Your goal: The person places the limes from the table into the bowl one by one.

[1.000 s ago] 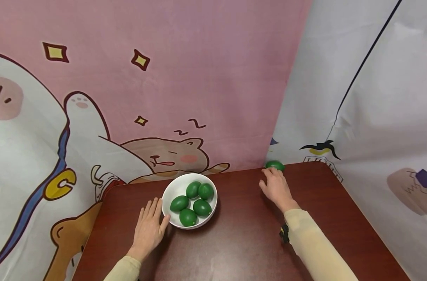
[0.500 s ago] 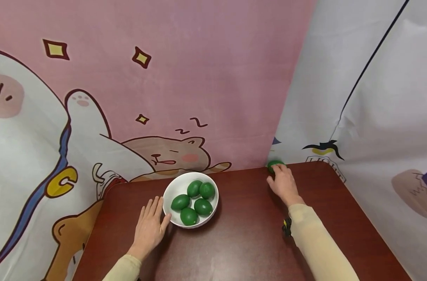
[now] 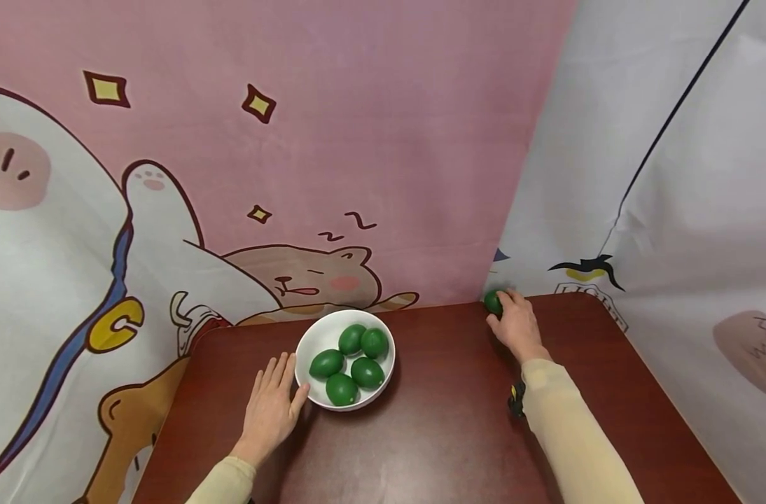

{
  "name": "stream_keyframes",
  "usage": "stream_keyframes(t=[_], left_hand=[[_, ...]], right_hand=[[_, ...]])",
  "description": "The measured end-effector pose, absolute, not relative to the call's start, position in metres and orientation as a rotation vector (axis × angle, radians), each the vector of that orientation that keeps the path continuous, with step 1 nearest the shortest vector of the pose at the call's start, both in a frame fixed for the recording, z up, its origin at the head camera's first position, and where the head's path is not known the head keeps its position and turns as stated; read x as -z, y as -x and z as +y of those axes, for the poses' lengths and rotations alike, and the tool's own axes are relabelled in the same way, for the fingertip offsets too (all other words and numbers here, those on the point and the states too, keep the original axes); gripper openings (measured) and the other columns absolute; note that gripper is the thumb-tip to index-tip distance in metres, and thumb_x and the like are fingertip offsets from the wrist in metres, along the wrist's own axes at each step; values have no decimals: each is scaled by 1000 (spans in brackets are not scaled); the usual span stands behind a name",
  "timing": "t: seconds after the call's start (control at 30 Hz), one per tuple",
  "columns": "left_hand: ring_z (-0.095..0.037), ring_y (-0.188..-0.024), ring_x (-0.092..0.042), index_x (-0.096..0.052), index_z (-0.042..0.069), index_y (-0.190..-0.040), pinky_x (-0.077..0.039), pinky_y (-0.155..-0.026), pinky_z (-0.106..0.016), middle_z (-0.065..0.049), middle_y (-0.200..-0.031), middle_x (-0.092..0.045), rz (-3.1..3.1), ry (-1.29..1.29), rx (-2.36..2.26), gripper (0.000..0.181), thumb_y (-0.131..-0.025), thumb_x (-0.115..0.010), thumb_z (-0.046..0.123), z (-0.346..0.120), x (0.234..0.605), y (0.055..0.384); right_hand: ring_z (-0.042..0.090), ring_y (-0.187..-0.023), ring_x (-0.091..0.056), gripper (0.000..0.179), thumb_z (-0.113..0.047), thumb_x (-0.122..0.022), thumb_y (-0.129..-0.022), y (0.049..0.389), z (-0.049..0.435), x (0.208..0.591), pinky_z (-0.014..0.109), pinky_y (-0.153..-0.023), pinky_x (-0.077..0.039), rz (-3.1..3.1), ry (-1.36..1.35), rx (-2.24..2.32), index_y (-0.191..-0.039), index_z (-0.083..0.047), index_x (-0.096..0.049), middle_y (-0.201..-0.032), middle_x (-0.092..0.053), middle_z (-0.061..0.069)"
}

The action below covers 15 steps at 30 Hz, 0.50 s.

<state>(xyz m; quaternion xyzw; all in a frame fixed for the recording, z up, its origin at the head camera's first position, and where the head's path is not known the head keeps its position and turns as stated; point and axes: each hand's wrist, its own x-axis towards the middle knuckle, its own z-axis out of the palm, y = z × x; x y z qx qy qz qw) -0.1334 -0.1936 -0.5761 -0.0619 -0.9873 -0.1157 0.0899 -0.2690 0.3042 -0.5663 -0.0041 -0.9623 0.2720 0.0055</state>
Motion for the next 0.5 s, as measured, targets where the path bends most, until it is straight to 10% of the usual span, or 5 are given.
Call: stream_keyframes(t=[0.5], left_hand=[[-39, -152, -33, -39, 5, -159, -27, -123, -58, -19, -162, -40, -2938, 189, 327, 72, -104, -55, 49, -195, 576, 134]], right_hand=[[61, -143, -23, 68, -20, -61, -100, 287, 308, 559, 75, -110, -31, -3103, -5, -839, -154, 11, -33, -160, -21, 37]])
